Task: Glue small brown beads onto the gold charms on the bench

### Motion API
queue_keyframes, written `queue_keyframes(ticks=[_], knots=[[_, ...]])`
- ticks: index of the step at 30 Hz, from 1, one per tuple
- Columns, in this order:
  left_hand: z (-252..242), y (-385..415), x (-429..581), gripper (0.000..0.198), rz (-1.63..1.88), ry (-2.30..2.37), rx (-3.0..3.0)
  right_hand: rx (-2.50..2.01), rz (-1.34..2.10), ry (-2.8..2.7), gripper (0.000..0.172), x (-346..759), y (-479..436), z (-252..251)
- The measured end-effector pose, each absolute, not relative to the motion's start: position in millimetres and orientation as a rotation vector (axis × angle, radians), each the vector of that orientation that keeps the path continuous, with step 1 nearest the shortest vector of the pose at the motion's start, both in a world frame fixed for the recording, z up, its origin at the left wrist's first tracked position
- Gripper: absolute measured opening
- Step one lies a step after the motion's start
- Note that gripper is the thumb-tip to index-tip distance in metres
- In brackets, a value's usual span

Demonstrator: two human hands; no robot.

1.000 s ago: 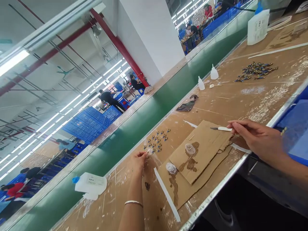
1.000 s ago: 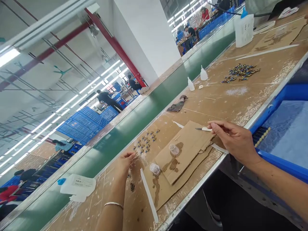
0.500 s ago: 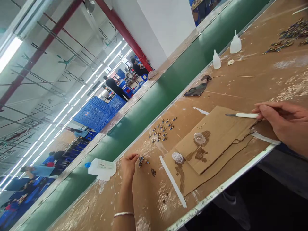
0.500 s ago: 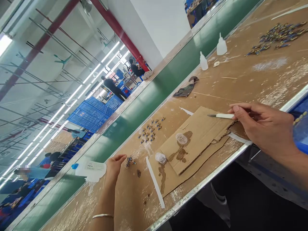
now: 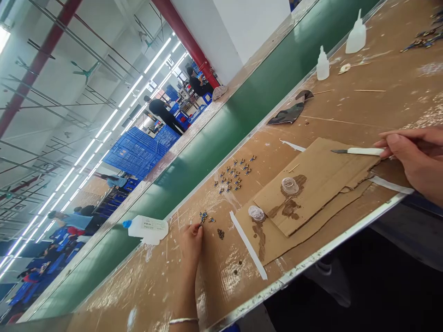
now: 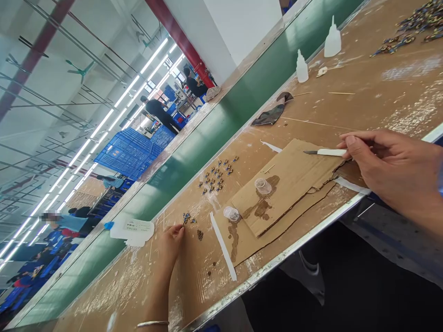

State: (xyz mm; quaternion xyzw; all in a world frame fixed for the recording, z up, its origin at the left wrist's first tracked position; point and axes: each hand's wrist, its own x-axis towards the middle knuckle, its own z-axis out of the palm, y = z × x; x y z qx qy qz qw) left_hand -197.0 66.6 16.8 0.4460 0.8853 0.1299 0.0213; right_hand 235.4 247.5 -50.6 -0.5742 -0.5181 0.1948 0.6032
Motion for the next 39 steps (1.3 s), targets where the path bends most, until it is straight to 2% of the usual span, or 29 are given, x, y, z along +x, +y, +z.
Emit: queue_keyframes(ticks=[6, 10, 18, 25, 33, 39], knots=[[17, 50, -202, 0.020, 0.368, 2.661, 1.523, -1.374, 0.494, -1.181, 0.025, 232, 239, -35], [15, 43, -203, 0.020, 0.496, 2.687, 1.527, -1.376, 0.503, -1.177, 0.024, 230, 236, -30], [18, 33, -175, 0.024, 1.166, 2.756, 1.181, -1.406, 0.412, -1.246, 0.015, 231, 236, -26], [38, 21, -112, 0.035, 1.683, 2.292, 0.892, -1.389, 0.456, -1.226, 0.016, 231, 237, -27], [48, 28, -69, 0.031, 1.761, 1.899, 0.731, -1.354, 0.456, -1.280, 0.021, 237, 243, -35], [56, 46, -53, 0.031, 1.723, 1.954, 0.832, -1.301, 0.461, -1.320, 0.024, 240, 245, -36]])
